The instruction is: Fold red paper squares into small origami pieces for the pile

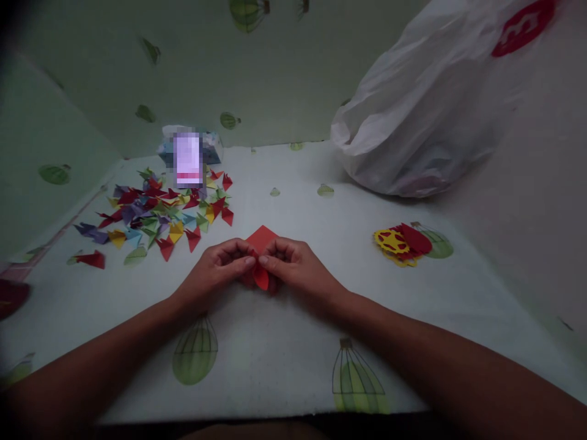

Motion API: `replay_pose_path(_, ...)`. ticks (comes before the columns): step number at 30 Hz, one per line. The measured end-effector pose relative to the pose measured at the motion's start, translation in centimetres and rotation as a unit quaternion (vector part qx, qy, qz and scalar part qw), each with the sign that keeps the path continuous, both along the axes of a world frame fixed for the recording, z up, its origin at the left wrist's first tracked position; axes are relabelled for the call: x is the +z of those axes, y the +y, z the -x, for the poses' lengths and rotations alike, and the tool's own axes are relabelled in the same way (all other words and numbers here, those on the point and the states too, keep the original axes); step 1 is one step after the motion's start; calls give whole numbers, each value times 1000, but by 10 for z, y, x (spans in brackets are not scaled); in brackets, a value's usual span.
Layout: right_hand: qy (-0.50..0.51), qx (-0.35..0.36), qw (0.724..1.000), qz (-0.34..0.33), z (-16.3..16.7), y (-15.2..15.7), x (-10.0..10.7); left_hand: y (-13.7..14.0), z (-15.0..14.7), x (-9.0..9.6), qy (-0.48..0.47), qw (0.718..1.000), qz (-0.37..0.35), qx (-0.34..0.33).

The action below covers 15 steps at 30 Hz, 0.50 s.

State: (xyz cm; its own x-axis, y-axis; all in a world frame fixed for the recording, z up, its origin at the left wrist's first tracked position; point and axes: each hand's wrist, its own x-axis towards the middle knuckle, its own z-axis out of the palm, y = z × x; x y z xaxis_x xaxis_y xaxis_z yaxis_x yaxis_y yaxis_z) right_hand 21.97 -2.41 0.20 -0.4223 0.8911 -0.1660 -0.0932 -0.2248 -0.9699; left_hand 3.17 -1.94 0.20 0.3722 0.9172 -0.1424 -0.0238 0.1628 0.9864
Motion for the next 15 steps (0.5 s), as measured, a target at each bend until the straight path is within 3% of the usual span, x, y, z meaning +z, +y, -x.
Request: replay_pose_path(15, -51, 19, 999, -7, -2, 3, 1, 0, 4, 2, 44, 998, -42, -28)
